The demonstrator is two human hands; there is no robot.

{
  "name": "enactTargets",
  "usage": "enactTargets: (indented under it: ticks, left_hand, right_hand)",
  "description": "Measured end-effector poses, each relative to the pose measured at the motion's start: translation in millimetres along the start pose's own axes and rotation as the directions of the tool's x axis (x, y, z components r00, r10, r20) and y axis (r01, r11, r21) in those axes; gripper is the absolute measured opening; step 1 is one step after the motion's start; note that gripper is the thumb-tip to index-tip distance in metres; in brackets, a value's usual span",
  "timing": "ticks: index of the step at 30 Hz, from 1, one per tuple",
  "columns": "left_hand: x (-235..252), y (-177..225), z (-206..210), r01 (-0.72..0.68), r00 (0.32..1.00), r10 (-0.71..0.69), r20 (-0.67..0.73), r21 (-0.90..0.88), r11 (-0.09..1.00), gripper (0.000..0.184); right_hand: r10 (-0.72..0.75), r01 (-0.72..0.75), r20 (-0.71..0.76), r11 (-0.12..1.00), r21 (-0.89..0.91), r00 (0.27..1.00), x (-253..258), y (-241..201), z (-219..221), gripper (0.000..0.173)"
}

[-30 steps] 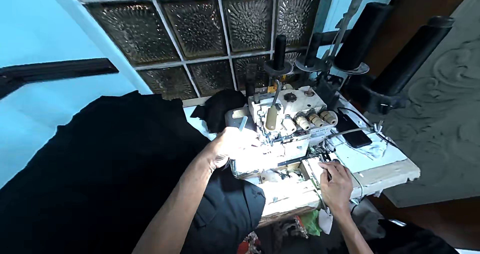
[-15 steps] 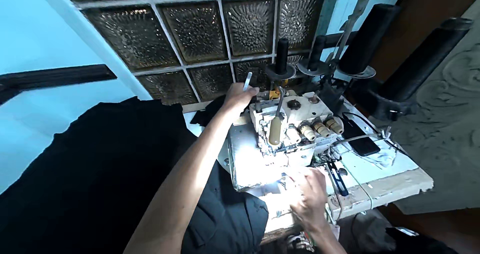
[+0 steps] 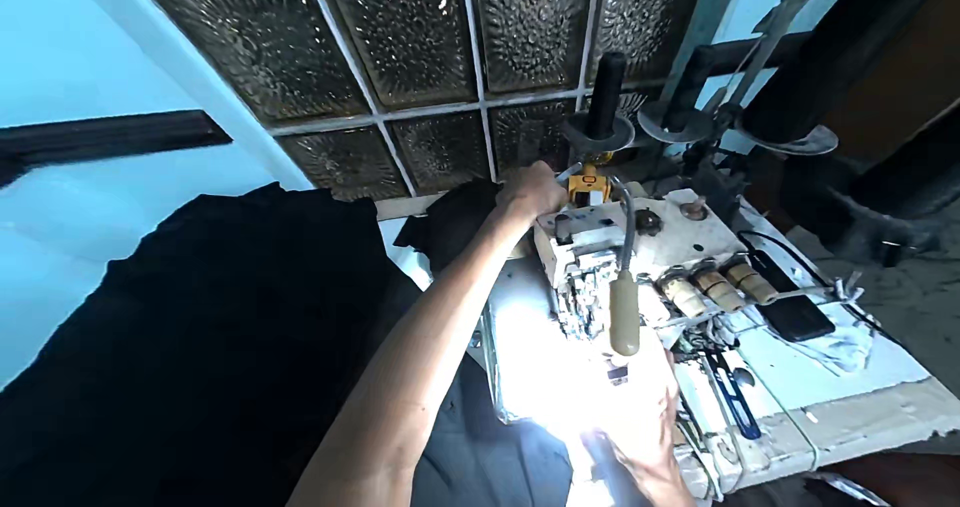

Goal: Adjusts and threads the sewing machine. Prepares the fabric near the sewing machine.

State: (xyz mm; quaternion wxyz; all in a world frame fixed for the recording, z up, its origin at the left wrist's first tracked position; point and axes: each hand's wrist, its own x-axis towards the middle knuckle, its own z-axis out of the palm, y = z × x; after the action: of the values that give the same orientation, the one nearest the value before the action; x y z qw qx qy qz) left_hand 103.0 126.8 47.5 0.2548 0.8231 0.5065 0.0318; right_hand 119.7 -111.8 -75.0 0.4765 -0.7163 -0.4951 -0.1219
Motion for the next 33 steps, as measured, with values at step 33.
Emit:
enactTargets:
  ticks: [33]
  left_hand:
    - [-195,-126,26,0.001,0.999,0.010,-0.054,0.201,0.980,0.051]
  right_hand:
    - [0.118,-0.132,0.059,0.898,0.420,0.991,-20,46,-23,0.040]
